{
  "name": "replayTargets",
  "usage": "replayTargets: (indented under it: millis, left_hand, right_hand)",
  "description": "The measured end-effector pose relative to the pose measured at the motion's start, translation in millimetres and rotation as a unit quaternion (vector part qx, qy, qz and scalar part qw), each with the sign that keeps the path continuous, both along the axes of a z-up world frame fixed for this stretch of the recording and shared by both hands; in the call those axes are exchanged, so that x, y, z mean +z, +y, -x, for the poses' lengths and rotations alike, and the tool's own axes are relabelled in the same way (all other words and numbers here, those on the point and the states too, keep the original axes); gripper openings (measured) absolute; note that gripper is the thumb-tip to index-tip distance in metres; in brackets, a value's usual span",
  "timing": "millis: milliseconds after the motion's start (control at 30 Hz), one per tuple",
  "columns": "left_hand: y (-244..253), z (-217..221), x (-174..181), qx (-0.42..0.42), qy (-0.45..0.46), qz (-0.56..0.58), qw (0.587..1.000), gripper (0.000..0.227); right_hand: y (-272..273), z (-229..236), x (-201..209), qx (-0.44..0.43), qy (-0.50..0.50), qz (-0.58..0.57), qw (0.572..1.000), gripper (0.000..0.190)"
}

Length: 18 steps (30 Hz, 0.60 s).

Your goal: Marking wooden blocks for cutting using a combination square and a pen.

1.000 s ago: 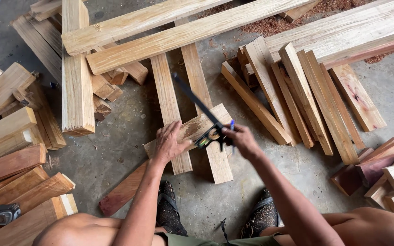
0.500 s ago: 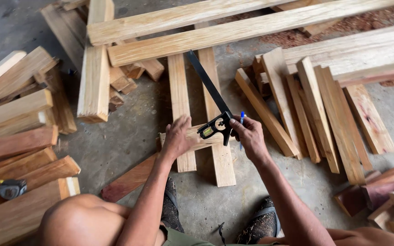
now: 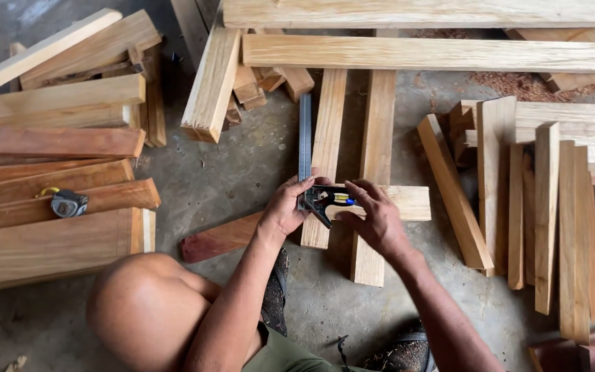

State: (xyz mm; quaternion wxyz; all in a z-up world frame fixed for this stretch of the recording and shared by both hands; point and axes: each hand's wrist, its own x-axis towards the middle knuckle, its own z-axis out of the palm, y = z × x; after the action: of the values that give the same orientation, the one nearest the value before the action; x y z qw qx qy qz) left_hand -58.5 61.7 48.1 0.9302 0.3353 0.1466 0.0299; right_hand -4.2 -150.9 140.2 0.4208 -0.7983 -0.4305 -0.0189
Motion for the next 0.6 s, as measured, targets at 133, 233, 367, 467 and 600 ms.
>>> replayTargets:
  millis: [133, 233, 367, 467, 600]
  left_hand:
    - [6.6, 10.6, -9.8, -0.041, -0.029, 0.044, 0.998, 0.03]
    - [2.4, 16.8, -18.5, -0.044, -0.025, 0.041, 0.998, 0.031]
    - [-2.2, 15.2, -47.2, -0.047, -0.004, 0.082, 0.995, 0.028]
    - [3.3, 19.2, -62.3, -0.065, 0.007, 0.024, 0.998, 0.019]
    - [9.3, 27.1, -13.5, -0.17, 0.231, -0.523, 0.803, 0.039]
  right_hand:
    - [-12.3, -10.7, -34.1, -0.007, 0.098, 0.155, 0.983, 0.05]
    - [-14.9, -4.9, -43.1, -0.015, 0.115, 0.138, 0.984, 0.047]
    - [-18.6, -3.8, -48.4, 0.015, 0.057, 0.12, 0.991, 0.052]
    - [-21.3, 3.5, -62.8, 0.004, 0.071, 0.158, 0.985, 0.05]
    - [-22.2, 9.8, -83.2, -0.018, 0.147, 0.167, 0.975, 0.048]
